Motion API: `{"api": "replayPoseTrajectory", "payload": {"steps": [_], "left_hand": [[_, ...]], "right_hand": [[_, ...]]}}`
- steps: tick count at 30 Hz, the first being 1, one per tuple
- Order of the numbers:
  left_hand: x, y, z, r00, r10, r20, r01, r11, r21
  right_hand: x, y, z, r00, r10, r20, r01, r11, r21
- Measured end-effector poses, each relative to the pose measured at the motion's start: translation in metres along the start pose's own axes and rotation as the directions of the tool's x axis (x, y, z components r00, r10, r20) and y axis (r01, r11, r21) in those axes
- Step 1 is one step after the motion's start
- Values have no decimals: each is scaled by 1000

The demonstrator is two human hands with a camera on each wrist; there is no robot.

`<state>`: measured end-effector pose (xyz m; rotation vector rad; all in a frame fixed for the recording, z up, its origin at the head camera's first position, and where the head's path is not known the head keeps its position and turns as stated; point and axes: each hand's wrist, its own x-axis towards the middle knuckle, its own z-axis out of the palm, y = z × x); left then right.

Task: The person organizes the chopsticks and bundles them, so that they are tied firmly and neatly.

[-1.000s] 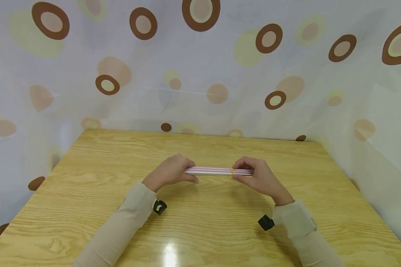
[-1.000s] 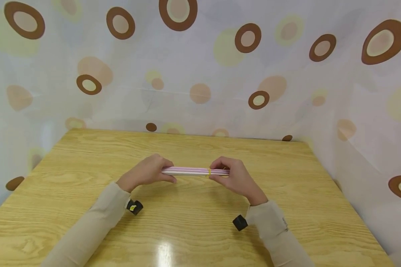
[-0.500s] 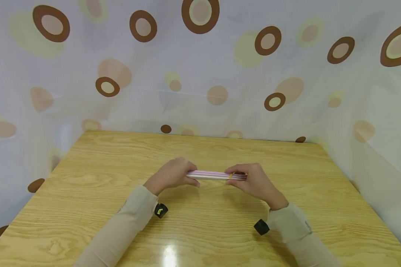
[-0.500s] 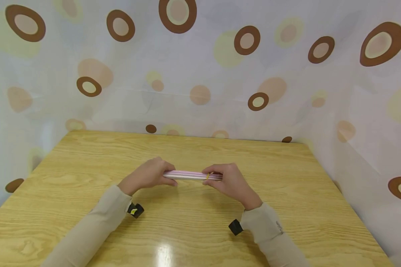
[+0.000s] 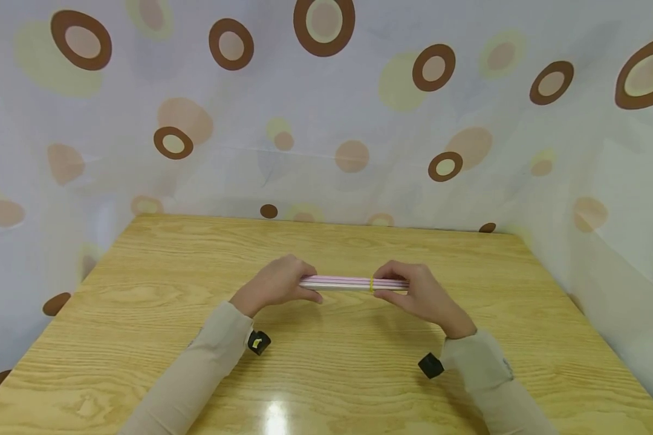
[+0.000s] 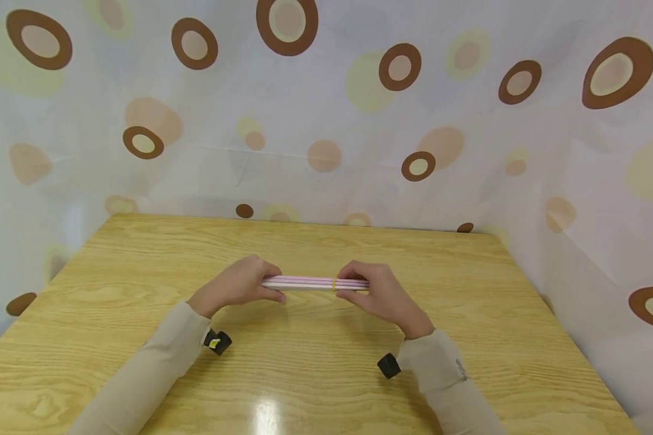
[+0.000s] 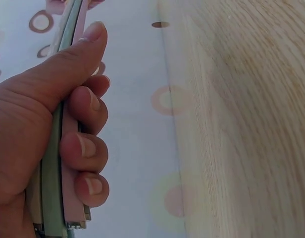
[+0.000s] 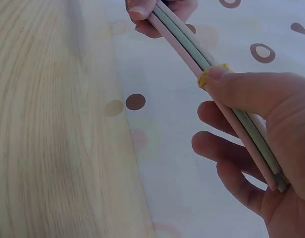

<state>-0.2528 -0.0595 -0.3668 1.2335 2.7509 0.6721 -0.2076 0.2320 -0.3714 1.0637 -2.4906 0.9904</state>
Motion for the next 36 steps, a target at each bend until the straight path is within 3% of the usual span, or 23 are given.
{"api": "replayPoseTrajectory", "payload": {"steps": [6,11,18,21,27,33,36], "left_hand": [[0,-3,4,1000,4,1,-4,1000,-31],[2,1,4,1000,13,-6,-13,1000,3],[3,8,4,1000,-4,12,4,999,46],[4,9,6,1000,-8,5,8,998,70],[4,9,7,1000,-3,-11,4,997,71],[3,6,6,999,-17,-33,18,999,44],[3,5,6,999,-16,-29,17,999,41]], "right_hand": [[3,-4,6,1000,-8,-10,7,999,-45],[5,-8,7,1000,-8,-15,6,992,-123],[7,-14,11,1000,-12,-5,9,948,-317],[7,-16,12,1000,-6,7,8,936,-351],[6,-16,10,1000,-8,22,15,941,-337],[3,-11,2,999,11,33,-5,985,-172],[2,-11,0,999,2,38,3,992,-123]]}}
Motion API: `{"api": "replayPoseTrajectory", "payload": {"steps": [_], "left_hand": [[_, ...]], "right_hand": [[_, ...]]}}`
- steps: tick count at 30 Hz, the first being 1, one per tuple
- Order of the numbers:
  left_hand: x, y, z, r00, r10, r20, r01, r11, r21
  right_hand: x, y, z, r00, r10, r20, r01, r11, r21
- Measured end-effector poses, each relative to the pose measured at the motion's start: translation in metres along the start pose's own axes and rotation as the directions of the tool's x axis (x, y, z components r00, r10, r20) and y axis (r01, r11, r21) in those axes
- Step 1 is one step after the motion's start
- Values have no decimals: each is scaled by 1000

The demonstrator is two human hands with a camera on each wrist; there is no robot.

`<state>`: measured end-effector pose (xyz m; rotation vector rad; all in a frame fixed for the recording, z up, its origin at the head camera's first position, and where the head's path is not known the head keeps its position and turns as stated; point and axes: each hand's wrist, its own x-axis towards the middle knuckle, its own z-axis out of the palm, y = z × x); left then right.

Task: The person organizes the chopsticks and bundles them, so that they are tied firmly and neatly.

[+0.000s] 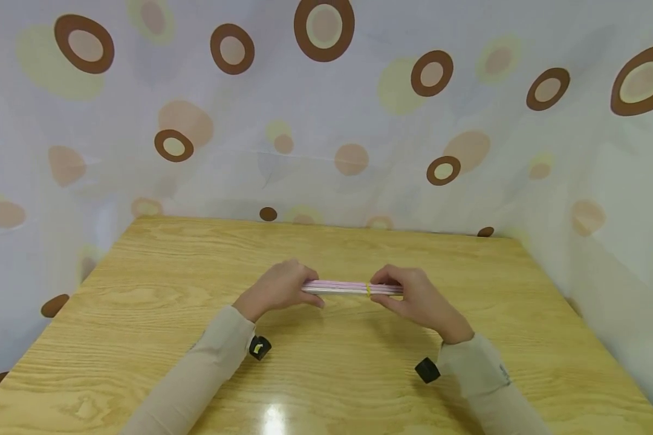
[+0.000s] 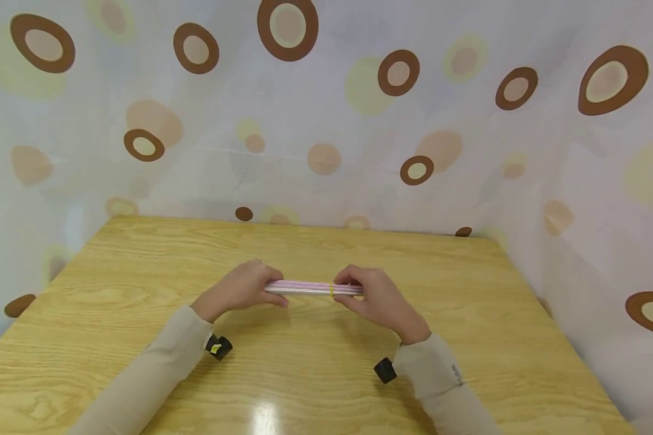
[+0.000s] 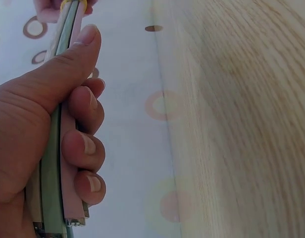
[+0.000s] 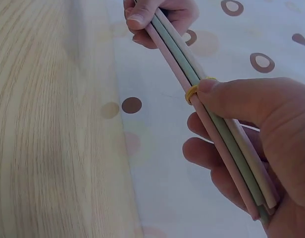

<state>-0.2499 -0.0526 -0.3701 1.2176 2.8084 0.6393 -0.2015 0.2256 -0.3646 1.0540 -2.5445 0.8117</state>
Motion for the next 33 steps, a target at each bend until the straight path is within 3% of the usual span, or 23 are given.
{"api": "replayPoseTrajectory", "payload": {"steps": [9,21,28,33], "left_hand": [[0,0,1,1000,-14,17,14,1000,-10],[0,4,1,1000,-3,9,3,1000,6],[2,13,6,999,52,7,-52,998,40],[2,14,7,999,52,6,-52,998,37]], "right_hand": [[5,-5,8,1000,-28,8,29,995,-93],[6,-12,11,999,27,-19,-29,989,-143],[13,-24,17,996,48,74,-40,994,-106],[11,-22,17,994,59,87,-52,996,-76]]}}
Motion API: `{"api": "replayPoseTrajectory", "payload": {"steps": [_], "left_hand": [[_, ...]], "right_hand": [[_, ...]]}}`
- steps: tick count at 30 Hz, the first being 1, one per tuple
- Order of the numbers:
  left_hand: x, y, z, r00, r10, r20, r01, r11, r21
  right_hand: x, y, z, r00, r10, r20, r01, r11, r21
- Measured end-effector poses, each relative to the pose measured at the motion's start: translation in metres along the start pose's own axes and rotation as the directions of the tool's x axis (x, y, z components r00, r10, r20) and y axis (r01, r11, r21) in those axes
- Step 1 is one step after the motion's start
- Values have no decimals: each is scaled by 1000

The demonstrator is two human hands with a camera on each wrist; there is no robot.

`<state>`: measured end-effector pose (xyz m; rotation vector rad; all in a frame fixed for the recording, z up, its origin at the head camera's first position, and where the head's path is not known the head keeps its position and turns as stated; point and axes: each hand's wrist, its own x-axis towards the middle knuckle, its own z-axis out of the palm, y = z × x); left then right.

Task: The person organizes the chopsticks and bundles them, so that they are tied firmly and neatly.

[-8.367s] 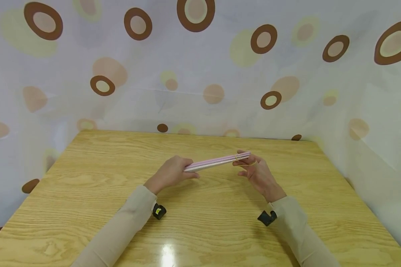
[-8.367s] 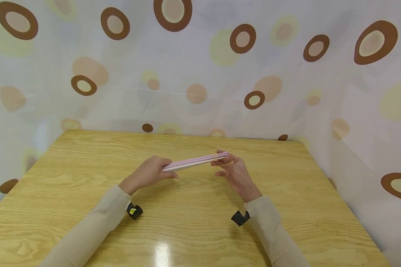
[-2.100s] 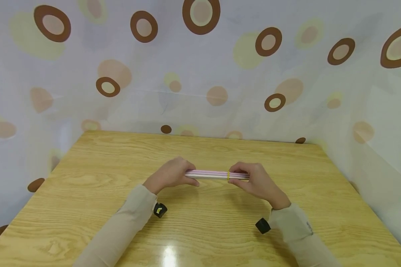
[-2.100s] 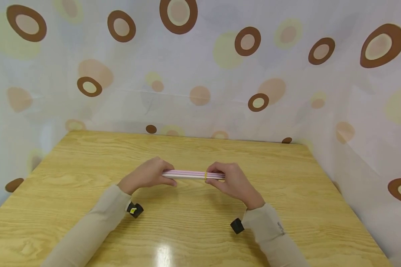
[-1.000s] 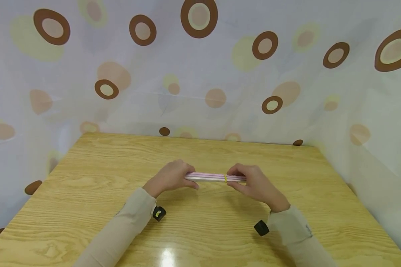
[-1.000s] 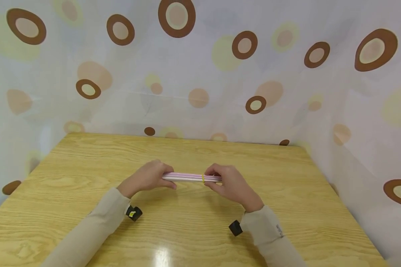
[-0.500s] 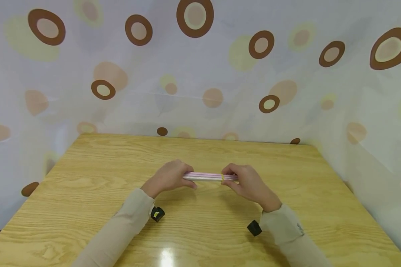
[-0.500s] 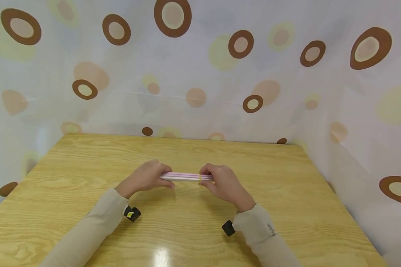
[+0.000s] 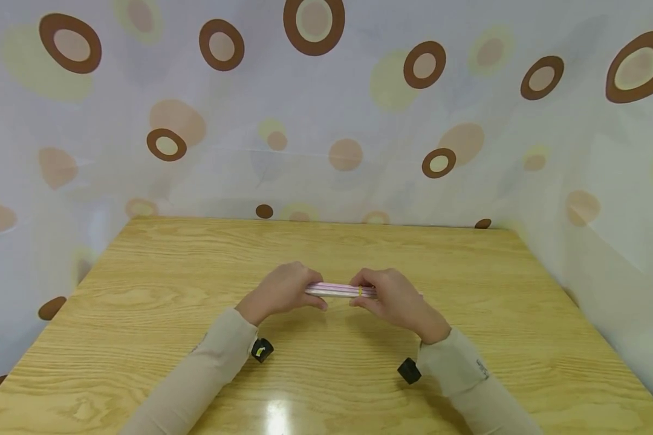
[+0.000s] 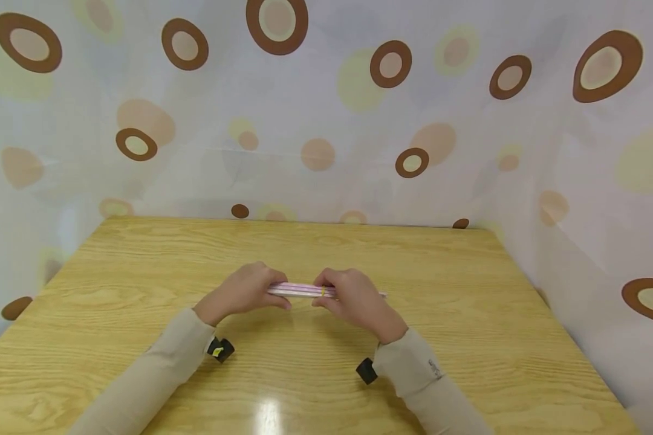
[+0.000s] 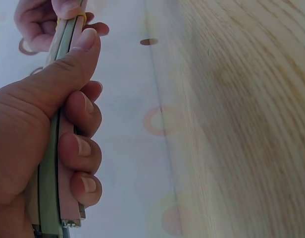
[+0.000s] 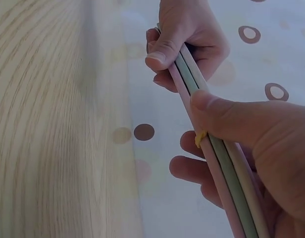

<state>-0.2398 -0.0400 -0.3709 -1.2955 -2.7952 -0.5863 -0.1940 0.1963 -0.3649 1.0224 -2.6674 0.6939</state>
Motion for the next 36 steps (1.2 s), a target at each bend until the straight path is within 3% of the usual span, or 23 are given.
{"api": "replayPoseTrajectory", "payload": {"steps": [6,11,18,29,36], "left_hand": [[-1,-2,0,1000,-17,8,17,1000,6],[-1,-7,-1,1000,-30,2,30,999,25],[-1,-13,-3,999,-37,8,37,999,0],[-1,-10,-3,999,-38,9,39,999,-22],[-1,-7,-2,999,-38,11,38,999,-23]], "right_hand": [[-1,7,-2,1000,2,22,-3,999,35],[-5,15,-8,1000,-19,-4,19,998,61],[-7,22,-15,1000,12,-3,-12,991,130],[-3,15,-6,1000,-14,-20,13,999,-45],[1,8,-3,1000,-10,5,10,999,-42]]}}
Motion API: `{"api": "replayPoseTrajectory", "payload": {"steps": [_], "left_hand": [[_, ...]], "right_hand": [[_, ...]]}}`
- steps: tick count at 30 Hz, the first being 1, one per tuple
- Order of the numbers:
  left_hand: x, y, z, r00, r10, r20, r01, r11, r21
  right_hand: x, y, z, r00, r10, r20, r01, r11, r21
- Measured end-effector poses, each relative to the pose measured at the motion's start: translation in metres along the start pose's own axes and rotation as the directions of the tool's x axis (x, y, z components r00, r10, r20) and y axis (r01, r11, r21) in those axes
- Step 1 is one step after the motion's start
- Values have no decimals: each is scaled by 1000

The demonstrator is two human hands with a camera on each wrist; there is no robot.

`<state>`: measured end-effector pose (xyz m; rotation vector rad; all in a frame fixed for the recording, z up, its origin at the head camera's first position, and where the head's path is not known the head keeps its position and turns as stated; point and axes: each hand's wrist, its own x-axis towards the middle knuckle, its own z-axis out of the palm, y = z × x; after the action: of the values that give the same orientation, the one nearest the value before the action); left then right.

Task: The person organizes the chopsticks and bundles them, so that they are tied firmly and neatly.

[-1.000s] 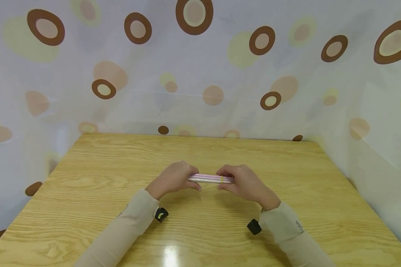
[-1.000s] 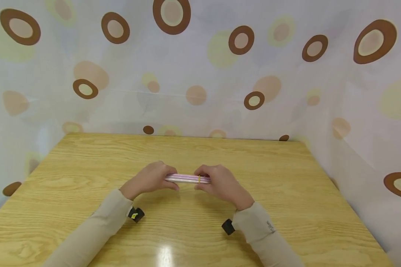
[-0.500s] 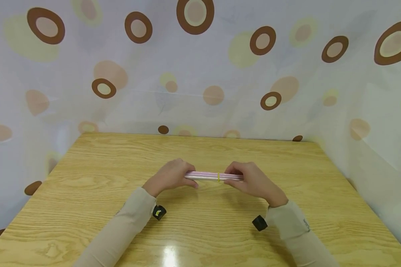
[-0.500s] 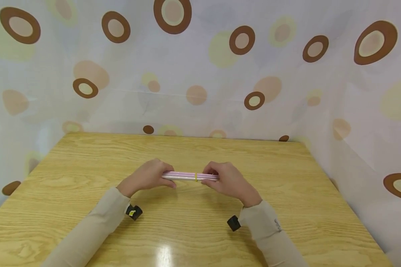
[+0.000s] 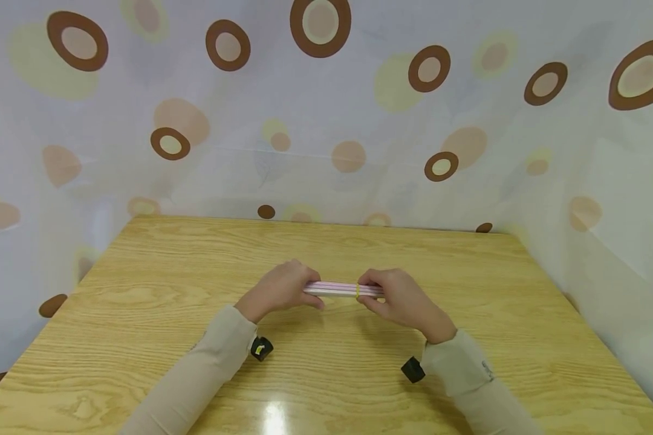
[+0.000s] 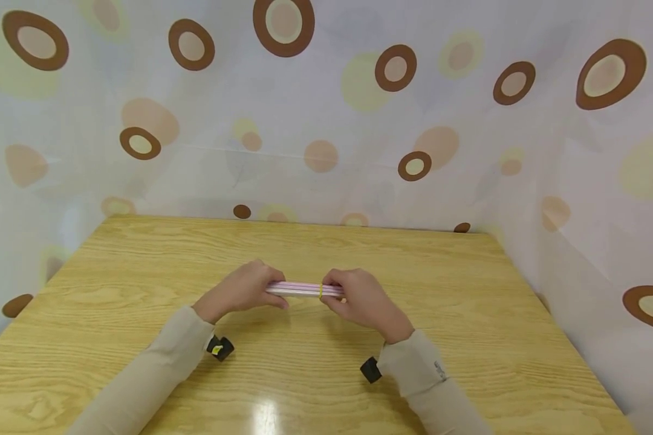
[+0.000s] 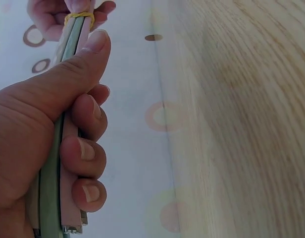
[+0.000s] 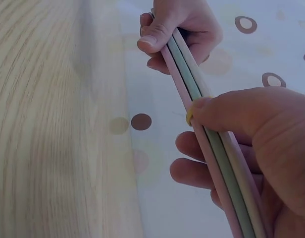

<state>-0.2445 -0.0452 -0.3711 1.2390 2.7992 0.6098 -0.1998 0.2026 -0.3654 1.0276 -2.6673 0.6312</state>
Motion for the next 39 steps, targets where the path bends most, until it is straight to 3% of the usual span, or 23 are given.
{"api": "replayPoseTrajectory", "payload": {"steps": [7,15,26,39], "left_hand": [[2,3,5,999,46,8,-46,999,-11],[1,5,7,1000,19,24,-19,999,-32],[2,-3,8,999,19,-36,-16,997,74],[1,0,4,999,21,-41,-18,998,63]], "right_hand": [[6,-8,3,1000,-2,25,2,1000,3],[8,-12,5,997,25,69,-27,999,37],[2,1,-6,995,51,83,-61,990,124],[5,-5,3,999,-28,-31,29,999,34]]}}
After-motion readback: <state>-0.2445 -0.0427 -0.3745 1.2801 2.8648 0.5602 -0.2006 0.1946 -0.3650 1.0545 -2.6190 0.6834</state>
